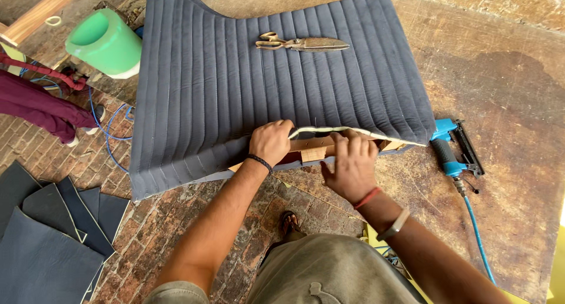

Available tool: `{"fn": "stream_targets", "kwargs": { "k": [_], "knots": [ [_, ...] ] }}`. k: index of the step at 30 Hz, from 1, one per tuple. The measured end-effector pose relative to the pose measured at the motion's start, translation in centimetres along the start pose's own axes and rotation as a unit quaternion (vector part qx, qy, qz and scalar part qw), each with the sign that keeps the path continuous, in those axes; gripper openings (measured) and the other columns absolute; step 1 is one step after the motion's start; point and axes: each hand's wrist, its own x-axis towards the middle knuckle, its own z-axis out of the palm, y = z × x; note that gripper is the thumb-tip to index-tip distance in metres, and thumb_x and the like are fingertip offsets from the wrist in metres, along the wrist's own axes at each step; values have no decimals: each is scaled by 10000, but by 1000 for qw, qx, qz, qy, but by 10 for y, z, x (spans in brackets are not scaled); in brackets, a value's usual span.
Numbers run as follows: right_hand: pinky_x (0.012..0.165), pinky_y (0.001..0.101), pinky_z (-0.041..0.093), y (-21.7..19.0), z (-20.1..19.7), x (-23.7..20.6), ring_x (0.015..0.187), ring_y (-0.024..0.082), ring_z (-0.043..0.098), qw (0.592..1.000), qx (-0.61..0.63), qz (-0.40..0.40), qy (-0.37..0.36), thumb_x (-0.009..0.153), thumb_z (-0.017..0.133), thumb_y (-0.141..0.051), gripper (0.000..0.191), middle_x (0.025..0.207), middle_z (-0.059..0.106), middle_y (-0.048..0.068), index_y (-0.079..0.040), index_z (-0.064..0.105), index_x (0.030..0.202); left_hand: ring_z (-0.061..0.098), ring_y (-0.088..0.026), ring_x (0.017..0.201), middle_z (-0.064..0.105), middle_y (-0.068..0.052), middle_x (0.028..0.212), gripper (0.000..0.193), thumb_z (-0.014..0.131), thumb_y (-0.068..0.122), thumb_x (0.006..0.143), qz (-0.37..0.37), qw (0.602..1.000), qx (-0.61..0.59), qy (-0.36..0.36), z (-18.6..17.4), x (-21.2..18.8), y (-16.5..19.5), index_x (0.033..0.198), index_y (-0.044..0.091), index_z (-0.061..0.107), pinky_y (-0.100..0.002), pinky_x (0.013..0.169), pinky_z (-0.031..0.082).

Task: The person staples a quilted grey fabric-covered foam cushion onto a curved wooden furniture frame using a pneumatic nail gun, pressing the cushion flat with one hand while driving staples along the edge. They periodically reposition the cushion, tuck and pull the fabric edge over the frame by hand, and trim excess material with scissors.

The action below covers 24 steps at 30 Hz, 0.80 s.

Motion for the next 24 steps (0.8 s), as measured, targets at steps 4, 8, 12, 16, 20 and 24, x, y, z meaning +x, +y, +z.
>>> {"fn": "stream_targets", "kwargs": {
  "k": [4, 8, 12, 16, 20, 24],
  "knots": [
    [1003, 578, 385, -31, 1, 17, 1221, 379, 520, 994, -71, -39, 74, 739, 687, -474, 818, 1287, 548, 215, -26, 431, 1375, 721, -295, 684, 724, -124, 782, 136, 552, 71, 922, -27, 993, -25, -116, -1, 10, -2, 916, 82, 687, -468, 643, 575],
    [1082, 442, 426, -37, 3, 41, 1223, 276, 556, 959, -23, 32, -280, 885, 703, -409, 861, 1293, 562, 130, -18, 326, 1553, 733, -317, 766, 741, -160, 844, 190, 572, 114, 831, 3, 978, -29, -205, -8, 15, -2, 971, 85, 697, -466, 740, 592],
    [905, 413, 541, -21, 13, 76, 1070, 256, 682, 942, -21, 26, -334, 849, 774, -468, 592, 1149, 691, 104, -94, 572, 1260, 726, -333, 830, 739, -173, 892, 321, 671, 303, 806, 39, 958, -33, -281, -22, 20, 2, 1001, 48, 674, -469, 785, 584],
    [759, 416, 571, -10, 26, 93, 895, 267, 712, 936, 23, 28, -351, 755, 847, -448, 423, 933, 733, 61, -178, 692, 1041, 723, -348, 885, 738, -173, 935, 446, 765, 427, 778, 56, 945, 0, -321, -30, 26, 5, 999, 50, 676, -478, 800, 578],
    [716, 392, 579, -10, 46, 67, 816, 247, 734, 950, 9, 38, -311, 911, 706, -369, 191, 864, 738, 51, -185, 707, 961, 727, -338, 907, 757, -150, 937, 275, 768, 358, 804, 34, 960, 2, -278, -15, 13, 6, 938, 120, 735, -480, 812, 571],
    [671, 375, 557, -11, 67, 27, 780, 222, 710, 998, 39, -20, -50, 818, 669, -132, 28, 814, 696, 18, -153, 677, 834, 735, -306, 880, 747, -102, 909, 104, 734, 215, 836, 73, 980, 13, -183, 9, -11, 6, 894, 132, 709, -458, 779, 581]
  ]
}}
